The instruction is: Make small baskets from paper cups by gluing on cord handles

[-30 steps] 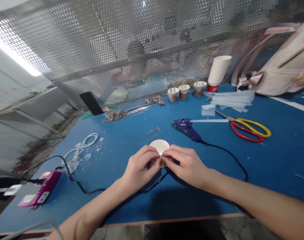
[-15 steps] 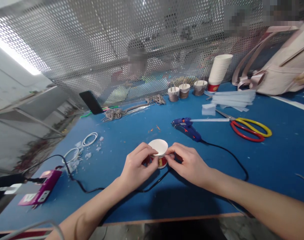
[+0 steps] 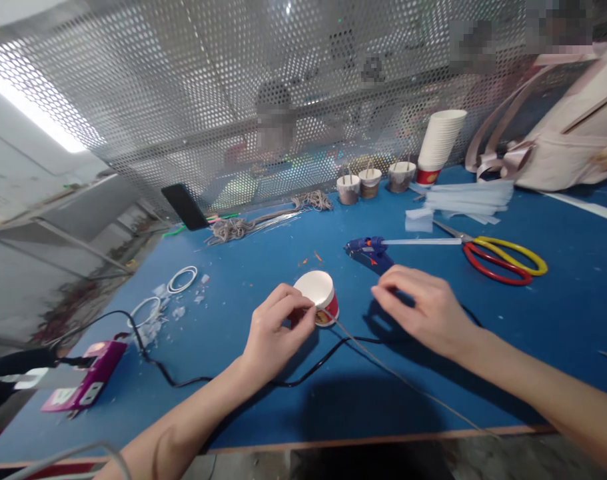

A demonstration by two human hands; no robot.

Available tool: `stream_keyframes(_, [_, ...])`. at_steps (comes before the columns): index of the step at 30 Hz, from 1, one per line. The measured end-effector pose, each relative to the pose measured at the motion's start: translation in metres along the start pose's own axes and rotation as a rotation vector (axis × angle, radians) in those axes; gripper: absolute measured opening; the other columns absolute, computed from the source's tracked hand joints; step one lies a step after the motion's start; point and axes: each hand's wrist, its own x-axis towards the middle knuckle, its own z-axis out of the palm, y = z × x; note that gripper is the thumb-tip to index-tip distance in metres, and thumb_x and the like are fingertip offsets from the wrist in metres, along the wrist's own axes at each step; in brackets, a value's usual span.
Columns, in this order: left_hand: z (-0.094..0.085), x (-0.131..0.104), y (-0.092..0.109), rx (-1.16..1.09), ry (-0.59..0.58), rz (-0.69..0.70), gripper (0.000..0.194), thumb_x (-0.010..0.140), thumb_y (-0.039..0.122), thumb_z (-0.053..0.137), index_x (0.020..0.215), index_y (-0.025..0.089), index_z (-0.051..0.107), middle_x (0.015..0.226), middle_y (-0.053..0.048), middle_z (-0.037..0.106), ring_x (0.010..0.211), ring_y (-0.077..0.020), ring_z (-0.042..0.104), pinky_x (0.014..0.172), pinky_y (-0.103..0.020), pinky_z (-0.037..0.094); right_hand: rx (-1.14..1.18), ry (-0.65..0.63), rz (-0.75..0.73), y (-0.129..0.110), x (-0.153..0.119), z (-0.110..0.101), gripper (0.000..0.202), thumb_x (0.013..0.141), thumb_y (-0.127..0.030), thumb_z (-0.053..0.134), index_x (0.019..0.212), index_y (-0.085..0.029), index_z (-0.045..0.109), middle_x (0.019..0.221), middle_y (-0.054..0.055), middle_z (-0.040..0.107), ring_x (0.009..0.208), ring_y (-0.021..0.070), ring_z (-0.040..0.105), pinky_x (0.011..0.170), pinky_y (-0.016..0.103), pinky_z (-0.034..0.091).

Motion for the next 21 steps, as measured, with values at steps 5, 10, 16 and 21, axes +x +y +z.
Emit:
stream_keyframes(5, [0.0, 0.001, 0.0, -0.073, -0.001, -0.09, 0.007, 0.077, 0.012, 0.058, 0.076, 0.016, 0.064, 0.073, -0.003, 0.06, 0.061, -0.0094, 0.057, 0.049, -0.017, 0.046, -0.337, -0.024, 0.406, 0.044, 0.008, -0.018, 0.022, 0.079, -0.041, 0.057, 0.08, -0.02, 0.061, 0.084, 0.008, 0.068, 0.076, 0.0248, 0.062, 0.066, 0.035, 0.045])
stream_keyframes(10, [0.003, 0.0, 0.001, -0.119, -0.025, -0.145, 0.011, 0.074, 0.009, 0.057, 0.081, 0.016, 0.063, 0.077, -0.003, 0.06, 0.06, -0.0084, 0.056, 0.051, -0.018, 0.048, -0.25, -0.284, 0.491, 0.064, 0.034, 0.001, 0.036, 0.073, -0.043, 0.061, 0.098, -0.018, 0.065, 0.105, 0.013, 0.069, 0.094, 0.0293, 0.063, 0.072, 0.034, 0.047])
stream_keyframes(16, [0.007, -0.004, -0.005, -0.226, -0.054, -0.188, 0.015, 0.076, 0.009, 0.054, 0.084, 0.017, 0.062, 0.082, -0.003, 0.057, 0.063, -0.0094, 0.058, 0.054, -0.021, 0.052, -0.164, -0.285, 0.545, 0.065, 0.054, 0.025, 0.016, 0.075, -0.032, 0.058, 0.07, -0.019, 0.066, 0.064, 0.006, 0.067, 0.06, 0.0206, 0.061, 0.052, 0.027, 0.041])
stream_keyframes(21, [0.008, -0.006, -0.006, -0.286, -0.045, -0.253, 0.009, 0.079, 0.014, 0.056, 0.084, 0.017, 0.064, 0.084, -0.003, 0.057, 0.064, -0.0103, 0.059, 0.054, -0.022, 0.052, -0.041, -0.219, 0.536, 0.06, 0.048, 0.024, 0.017, 0.079, -0.026, 0.05, 0.081, -0.018, 0.066, 0.068, 0.004, 0.069, 0.062, 0.0193, 0.063, 0.058, 0.028, 0.046])
